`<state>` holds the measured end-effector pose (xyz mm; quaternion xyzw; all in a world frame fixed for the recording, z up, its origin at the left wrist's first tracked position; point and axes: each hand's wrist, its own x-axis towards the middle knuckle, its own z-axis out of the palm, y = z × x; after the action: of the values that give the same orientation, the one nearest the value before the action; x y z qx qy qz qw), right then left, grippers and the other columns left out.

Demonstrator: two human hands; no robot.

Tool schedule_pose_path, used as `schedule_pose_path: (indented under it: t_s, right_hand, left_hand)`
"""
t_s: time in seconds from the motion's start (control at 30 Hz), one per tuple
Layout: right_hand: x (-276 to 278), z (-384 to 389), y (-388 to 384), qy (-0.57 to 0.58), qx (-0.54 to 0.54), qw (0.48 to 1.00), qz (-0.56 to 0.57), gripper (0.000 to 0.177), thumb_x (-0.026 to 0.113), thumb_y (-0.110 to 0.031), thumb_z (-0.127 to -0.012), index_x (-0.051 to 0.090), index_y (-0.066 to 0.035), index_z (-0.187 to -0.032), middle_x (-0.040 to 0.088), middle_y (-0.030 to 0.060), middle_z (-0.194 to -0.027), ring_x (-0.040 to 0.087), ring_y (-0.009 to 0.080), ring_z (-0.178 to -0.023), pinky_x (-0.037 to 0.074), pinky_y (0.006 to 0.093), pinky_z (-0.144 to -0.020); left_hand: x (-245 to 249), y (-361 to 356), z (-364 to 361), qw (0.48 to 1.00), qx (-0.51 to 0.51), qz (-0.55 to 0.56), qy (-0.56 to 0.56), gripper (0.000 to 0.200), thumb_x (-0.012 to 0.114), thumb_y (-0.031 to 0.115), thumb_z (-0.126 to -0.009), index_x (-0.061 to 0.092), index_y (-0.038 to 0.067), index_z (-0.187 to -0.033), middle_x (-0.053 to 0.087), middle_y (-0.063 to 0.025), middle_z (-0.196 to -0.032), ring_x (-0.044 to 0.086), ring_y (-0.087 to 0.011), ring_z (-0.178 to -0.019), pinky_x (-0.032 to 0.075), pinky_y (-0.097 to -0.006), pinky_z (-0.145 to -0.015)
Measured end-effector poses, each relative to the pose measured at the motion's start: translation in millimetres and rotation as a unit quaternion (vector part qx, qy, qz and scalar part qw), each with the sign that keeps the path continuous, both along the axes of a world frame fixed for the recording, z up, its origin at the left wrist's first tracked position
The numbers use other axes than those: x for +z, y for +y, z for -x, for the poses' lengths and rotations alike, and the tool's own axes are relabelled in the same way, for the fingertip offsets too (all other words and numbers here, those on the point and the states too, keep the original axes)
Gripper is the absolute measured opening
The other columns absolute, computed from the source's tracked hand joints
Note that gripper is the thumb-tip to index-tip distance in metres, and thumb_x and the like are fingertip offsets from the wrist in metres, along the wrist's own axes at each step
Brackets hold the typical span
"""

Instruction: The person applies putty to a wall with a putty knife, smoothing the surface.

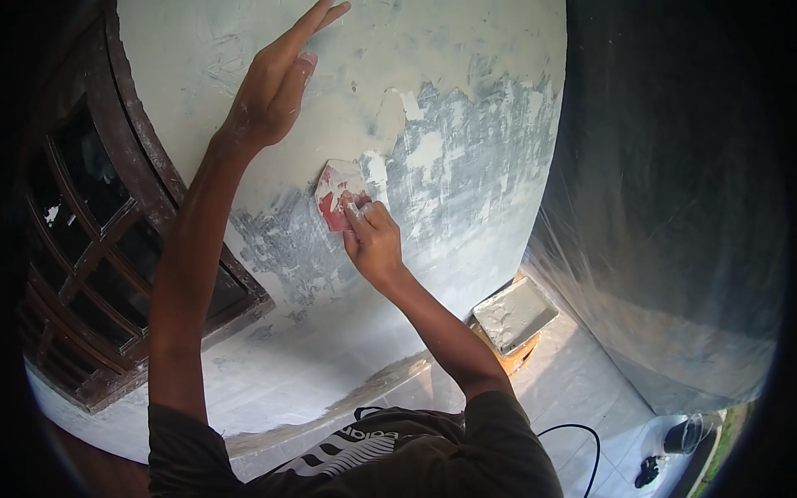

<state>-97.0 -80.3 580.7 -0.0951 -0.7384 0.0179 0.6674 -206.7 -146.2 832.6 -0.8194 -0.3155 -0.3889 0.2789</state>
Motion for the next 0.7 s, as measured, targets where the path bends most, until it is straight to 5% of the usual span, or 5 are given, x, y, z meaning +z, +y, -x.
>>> schedule_pose_path:
  t_s: [0.1, 0.33, 0.5, 0.7]
  right_hand:
    - [14, -5, 0, 0.036, 0.016, 0.999, 0.027, 0.049, 0.068, 0.006, -0.069, 0.068, 0.001, -0.118, 0.058, 0.0132, -0.084, 0.063, 0.0326, -0.087, 0.055, 0.0395, -0.076]
    - [96, 4, 46, 0.085, -0.109, 0.99, -0.008, 0.045, 0.069, 0.005, -0.072, 0.066, 0.004, -0.117, 0.06, 0.0145, -0.086, 0.059, 0.0319, -0.081, 0.052, 0.0399, -0.071]
    - [60, 20, 25, 0.02, -0.144, 0.989, -0.009, 0.044, 0.069, 0.004, -0.071, 0.067, 0.004, -0.115, 0.059, 0.0154, -0.087, 0.061, 0.0333, -0.084, 0.054, 0.0409, -0.075]
    - [41, 1, -13, 0.026, -0.046, 0.999, -0.003, 0.046, 0.068, 0.004, -0.072, 0.066, 0.003, -0.118, 0.061, 0.0154, -0.09, 0.063, 0.0336, -0.088, 0.055, 0.0411, -0.075]
  left_hand:
    - [7, -1, 2, 0.999, 0.019, -0.016, 0.036, 0.057, 0.035, 0.012, -0.095, 0.031, -0.021, -0.141, 0.043, -0.0411, -0.139, 0.044, -0.0476, -0.133, 0.033, -0.047, -0.115]
    - [19, -3, 1, 0.997, 0.053, -0.015, 0.05, 0.057, 0.036, 0.012, -0.094, 0.032, -0.018, -0.142, 0.044, -0.0394, -0.14, 0.046, -0.0463, -0.132, 0.035, -0.0465, -0.113]
    - [19, -10, -1, 0.997, 0.058, -0.018, 0.051, 0.057, 0.036, 0.012, -0.093, 0.033, -0.018, -0.142, 0.044, -0.0396, -0.139, 0.047, -0.0468, -0.131, 0.035, -0.0462, -0.113]
    - [16, -8, 9, 0.996, 0.026, -0.046, 0.075, 0.057, 0.036, 0.01, -0.093, 0.032, -0.019, -0.142, 0.044, -0.0403, -0.139, 0.047, -0.0473, -0.13, 0.036, -0.0464, -0.113]
